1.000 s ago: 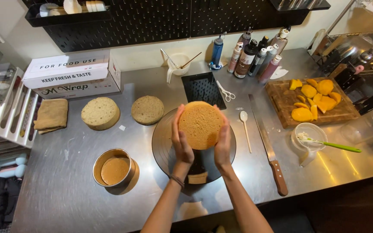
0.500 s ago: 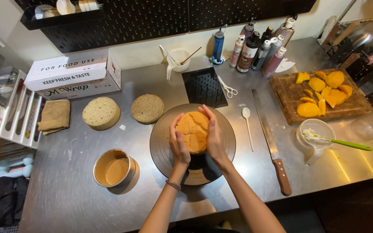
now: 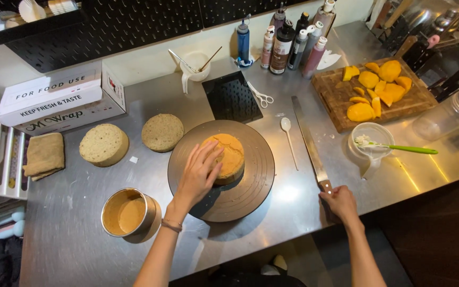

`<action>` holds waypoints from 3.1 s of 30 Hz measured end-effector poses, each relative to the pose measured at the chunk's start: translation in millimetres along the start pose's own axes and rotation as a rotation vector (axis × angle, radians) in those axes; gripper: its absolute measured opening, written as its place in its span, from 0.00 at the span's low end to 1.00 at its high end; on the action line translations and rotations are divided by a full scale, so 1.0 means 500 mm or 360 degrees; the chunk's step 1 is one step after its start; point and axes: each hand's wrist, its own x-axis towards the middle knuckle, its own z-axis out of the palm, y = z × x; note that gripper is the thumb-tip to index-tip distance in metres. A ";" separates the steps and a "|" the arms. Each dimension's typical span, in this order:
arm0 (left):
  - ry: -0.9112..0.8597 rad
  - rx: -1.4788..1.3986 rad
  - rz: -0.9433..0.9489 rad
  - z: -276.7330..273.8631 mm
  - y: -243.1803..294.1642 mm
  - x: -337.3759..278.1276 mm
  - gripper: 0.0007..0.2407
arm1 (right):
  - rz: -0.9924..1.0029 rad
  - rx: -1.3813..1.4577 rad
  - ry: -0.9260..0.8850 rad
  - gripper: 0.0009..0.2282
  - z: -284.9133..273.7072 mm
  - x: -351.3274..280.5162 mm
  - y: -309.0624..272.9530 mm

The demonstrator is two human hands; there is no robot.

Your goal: Leveling a cake sponge on a turntable with a long knife and then washing the knife in the sink.

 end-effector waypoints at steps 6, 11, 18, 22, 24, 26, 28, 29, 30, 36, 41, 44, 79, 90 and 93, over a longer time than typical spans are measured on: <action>-0.0390 0.0019 0.0362 -0.023 -0.027 0.052 0.16 | 0.0400 0.1523 -0.0441 0.24 -0.174 -0.133 -0.206; -0.0694 0.0060 0.0578 -0.010 -0.058 0.069 0.18 | 0.0418 0.2167 -0.0721 0.12 -0.240 -0.323 -0.427; -0.0777 0.0040 0.0623 -0.007 -0.074 0.071 0.19 | 0.0543 0.1759 -0.0637 0.20 -0.210 -0.422 -0.565; -0.0735 0.0025 0.0587 -0.008 -0.072 0.064 0.19 | 0.0601 0.1825 -0.0679 0.20 -0.189 -0.439 -0.592; -0.0703 0.0013 0.0584 -0.011 -0.068 0.062 0.19 | 0.0577 0.1862 -0.0685 0.21 -0.183 -0.444 -0.598; -0.0667 0.0013 0.0564 -0.012 -0.064 0.059 0.19 | 0.0585 0.1896 -0.0701 0.20 -0.180 -0.446 -0.601; -0.0653 0.0014 0.0553 -0.011 -0.058 0.054 0.19 | 0.0551 0.1899 -0.0713 0.21 -0.184 -0.448 -0.599; -0.0644 0.0014 0.0548 -0.010 -0.056 0.052 0.19 | 0.0521 0.1907 -0.0721 0.21 -0.186 -0.447 -0.598; -0.0634 0.0019 0.0544 -0.008 -0.055 0.050 0.19 | 0.0509 0.1905 -0.0725 0.21 -0.188 -0.447 -0.597; -0.0537 0.0082 0.0427 0.011 -0.050 0.029 0.18 | 0.0507 0.1936 -0.0825 0.20 -0.207 -0.491 -0.578; -0.0404 0.0170 0.0348 0.030 -0.049 0.014 0.18 | 0.0492 0.1942 -0.0927 0.21 -0.186 -0.491 -0.551; -0.0343 0.0202 0.0244 0.043 -0.035 0.010 0.18 | 0.0469 0.2122 -0.1007 0.21 -0.171 -0.407 -0.573; 0.0967 -0.0861 -0.1033 0.216 -0.093 -0.004 0.21 | 0.0420 0.2075 -0.1206 0.20 -0.198 -0.462 -0.562; 0.0878 -0.0990 -0.0993 0.135 -0.169 0.012 0.21 | 0.0667 0.2066 -0.1388 0.19 -0.228 -0.532 -0.481; 0.0305 -0.1259 -0.0706 0.123 -0.195 0.018 0.23 | 0.0539 0.1971 -0.1345 0.20 -0.215 -0.463 -0.522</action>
